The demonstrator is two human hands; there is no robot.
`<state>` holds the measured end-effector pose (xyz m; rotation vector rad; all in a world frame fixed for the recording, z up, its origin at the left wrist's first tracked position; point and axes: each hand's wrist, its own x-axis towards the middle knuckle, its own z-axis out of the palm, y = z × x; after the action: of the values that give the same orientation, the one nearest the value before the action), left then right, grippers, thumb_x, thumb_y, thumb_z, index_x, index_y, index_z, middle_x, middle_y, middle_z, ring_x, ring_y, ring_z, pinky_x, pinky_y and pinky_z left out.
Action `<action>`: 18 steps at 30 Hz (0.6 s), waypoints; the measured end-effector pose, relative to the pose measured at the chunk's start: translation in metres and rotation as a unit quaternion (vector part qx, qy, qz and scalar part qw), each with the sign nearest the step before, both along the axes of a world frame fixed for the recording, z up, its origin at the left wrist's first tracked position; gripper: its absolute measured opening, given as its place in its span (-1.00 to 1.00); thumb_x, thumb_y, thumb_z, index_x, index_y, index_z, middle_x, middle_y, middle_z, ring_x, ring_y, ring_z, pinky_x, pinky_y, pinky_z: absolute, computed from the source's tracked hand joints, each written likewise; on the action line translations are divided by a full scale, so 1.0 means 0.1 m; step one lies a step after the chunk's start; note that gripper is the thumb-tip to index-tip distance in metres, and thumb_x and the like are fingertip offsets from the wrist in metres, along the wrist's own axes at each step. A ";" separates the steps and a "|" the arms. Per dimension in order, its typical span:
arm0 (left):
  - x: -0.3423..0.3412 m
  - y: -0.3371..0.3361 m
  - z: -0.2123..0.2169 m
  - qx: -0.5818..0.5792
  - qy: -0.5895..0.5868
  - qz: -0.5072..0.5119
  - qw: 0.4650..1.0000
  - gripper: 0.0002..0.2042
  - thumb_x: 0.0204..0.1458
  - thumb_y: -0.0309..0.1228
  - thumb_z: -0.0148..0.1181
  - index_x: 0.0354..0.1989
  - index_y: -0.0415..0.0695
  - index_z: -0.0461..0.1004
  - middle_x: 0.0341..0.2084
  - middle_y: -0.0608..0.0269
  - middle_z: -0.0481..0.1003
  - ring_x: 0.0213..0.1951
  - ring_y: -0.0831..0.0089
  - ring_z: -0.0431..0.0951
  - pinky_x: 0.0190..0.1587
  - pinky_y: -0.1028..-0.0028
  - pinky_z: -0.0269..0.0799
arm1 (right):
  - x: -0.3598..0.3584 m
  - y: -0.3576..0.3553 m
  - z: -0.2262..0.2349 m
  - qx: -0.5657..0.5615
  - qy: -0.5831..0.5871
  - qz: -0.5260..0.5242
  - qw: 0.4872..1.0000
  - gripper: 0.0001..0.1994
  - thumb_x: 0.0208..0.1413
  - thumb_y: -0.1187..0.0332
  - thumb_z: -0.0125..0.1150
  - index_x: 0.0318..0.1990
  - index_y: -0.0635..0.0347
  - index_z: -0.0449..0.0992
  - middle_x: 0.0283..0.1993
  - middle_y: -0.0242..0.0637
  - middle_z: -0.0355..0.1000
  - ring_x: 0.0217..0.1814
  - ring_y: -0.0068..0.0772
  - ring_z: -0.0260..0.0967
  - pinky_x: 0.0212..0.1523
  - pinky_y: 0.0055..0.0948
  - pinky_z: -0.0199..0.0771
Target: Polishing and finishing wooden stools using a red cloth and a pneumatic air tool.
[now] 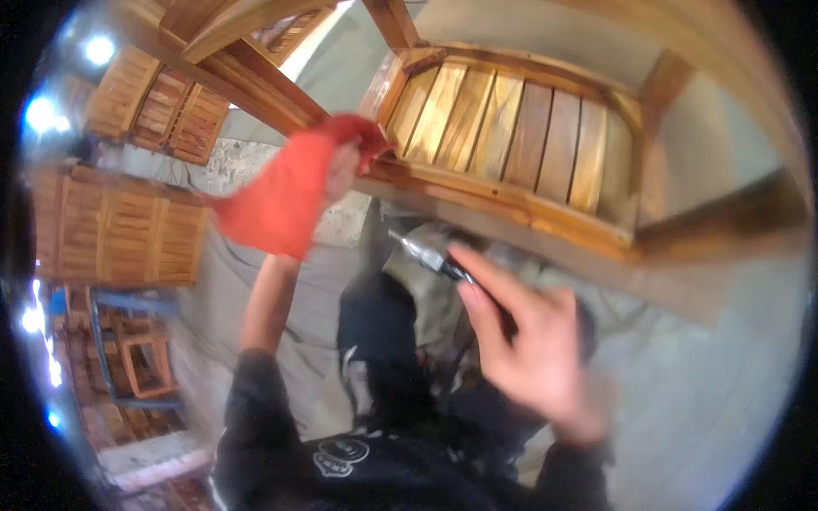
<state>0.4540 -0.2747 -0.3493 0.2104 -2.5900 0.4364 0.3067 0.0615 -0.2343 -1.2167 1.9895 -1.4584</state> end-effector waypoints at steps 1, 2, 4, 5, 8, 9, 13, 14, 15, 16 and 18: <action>-0.04 0.06 -0.13 0.270 0.020 -0.017 0.963 -0.78 -0.04 -0.34 0.23 -0.19 -0.05 0.56 -0.22 0.32 0.55 -0.04 0.35 0.50 0.03 0.37 0.40 | 0.04 0.08 -0.11 -0.027 0.061 -0.045 0.997 -0.71 0.05 0.50 0.23 -0.02 0.21 0.55 -0.65 -0.15 0.36 -0.74 -0.31 0.31 -0.64 -0.45 0.28; -0.13 0.08 -0.25 0.259 0.026 -0.013 0.965 -0.78 -0.04 -0.34 0.23 -0.19 -0.05 0.56 -0.22 0.32 0.55 -0.04 0.35 0.50 0.03 0.37 0.40 | 0.02 0.11 -0.19 -0.035 0.077 -0.035 0.996 -0.70 0.05 0.52 0.23 -0.02 0.24 0.54 -0.66 -0.17 0.36 -0.75 -0.33 0.30 -0.65 -0.45 0.26; -0.20 0.25 -0.49 -0.067 0.114 0.012 0.991 -0.80 -0.05 -0.35 0.28 -0.23 -0.08 0.56 -0.17 0.26 0.55 -0.10 0.29 0.51 0.04 0.34 0.37 | 0.19 0.07 -0.41 -0.058 0.061 0.010 0.996 -0.69 0.02 0.57 0.22 -0.03 0.31 0.52 -0.69 -0.21 0.34 -0.77 -0.34 0.27 -0.67 -0.41 0.23; -0.22 0.35 -0.56 -0.071 0.108 0.013 0.992 -0.80 -0.05 -0.35 0.28 -0.23 -0.08 0.56 -0.17 0.26 0.55 -0.10 0.29 0.51 0.04 0.34 0.37 | 0.29 0.06 -0.47 -0.061 0.055 0.012 0.997 -0.69 0.02 0.57 0.22 -0.03 0.31 0.52 -0.69 -0.21 0.34 -0.77 -0.34 0.27 -0.67 -0.41 0.23; -0.44 0.83 -0.50 0.086 0.276 0.154 0.945 -0.81 -0.07 -0.38 0.31 -0.27 -0.13 0.56 -0.28 0.24 0.55 -0.27 0.24 0.53 -0.25 0.33 0.41 | 0.22 0.13 -0.55 0.037 0.051 0.057 0.996 -0.74 0.11 0.46 0.13 -0.04 0.28 0.54 -0.45 -0.04 0.48 -0.68 -0.37 0.33 -0.51 -0.50 0.33; -0.44 0.88 -0.50 0.088 0.275 0.173 0.942 -0.81 -0.07 -0.38 0.31 -0.27 -0.13 0.56 -0.28 0.24 0.55 -0.27 0.24 0.53 -0.25 0.33 0.41 | 0.18 0.22 -0.52 0.044 0.051 0.075 0.995 -0.74 0.11 0.46 0.13 -0.04 0.28 0.54 -0.45 -0.04 0.48 -0.68 -0.37 0.33 -0.51 -0.50 0.33; -0.45 0.86 -0.43 0.085 0.285 0.067 0.952 -0.74 -0.17 -0.37 0.40 -0.29 -0.16 0.56 -0.41 0.25 0.53 -0.36 0.23 0.52 -0.28 0.35 0.42 | 0.03 0.41 -0.56 -0.027 0.083 0.067 0.994 -0.67 0.06 0.59 0.17 0.02 0.40 0.48 -0.69 -0.20 0.32 -0.78 -0.41 0.22 -0.67 -0.44 0.21; -0.42 0.86 -0.43 0.072 0.252 0.075 0.962 -0.75 -0.17 -0.38 0.41 -0.30 -0.15 0.56 -0.41 0.24 0.52 -0.38 0.23 0.51 -0.30 0.35 0.42 | 0.00 0.46 -0.59 -0.038 0.081 0.042 0.995 -0.68 0.06 0.58 0.17 0.02 0.39 0.49 -0.67 -0.19 0.34 -0.78 -0.42 0.21 -0.68 -0.45 0.21; -0.37 0.83 -0.41 0.055 0.218 0.080 0.971 -0.76 -0.18 -0.39 0.41 -0.31 -0.14 0.56 -0.42 0.24 0.51 -0.40 0.23 0.51 -0.33 0.35 0.42 | 0.01 0.49 -0.61 -0.053 0.079 0.014 0.995 -0.68 0.06 0.58 0.17 0.01 0.37 0.50 -0.65 -0.18 0.36 -0.79 -0.42 0.20 -0.68 -0.46 0.20; -0.32 0.78 -0.42 0.017 0.211 0.088 0.973 -0.76 -0.20 -0.40 0.42 -0.32 -0.12 0.56 -0.42 0.24 0.50 -0.43 0.25 0.49 -0.40 0.33 0.39 | 0.01 0.51 -0.62 -0.055 0.076 0.004 0.996 -0.68 0.06 0.58 0.17 0.01 0.37 0.50 -0.65 -0.18 0.36 -0.79 -0.42 0.20 -0.68 -0.46 0.20; -0.30 0.75 -0.48 -0.002 0.226 0.083 0.971 -0.78 -0.20 -0.37 0.41 -0.38 -0.11 0.53 -0.46 0.27 0.48 -0.45 0.26 0.47 -0.42 0.35 0.36 | -0.05 0.61 -0.58 0.008 0.047 0.012 0.999 -0.68 0.04 0.56 0.19 0.00 0.33 0.52 -0.56 -0.14 0.45 -0.77 -0.43 0.21 -0.65 -0.49 0.22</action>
<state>0.4238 -0.2001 -0.3978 0.4705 -2.1319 0.3995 0.3020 0.1223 -0.2922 -1.3203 2.0365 -1.3949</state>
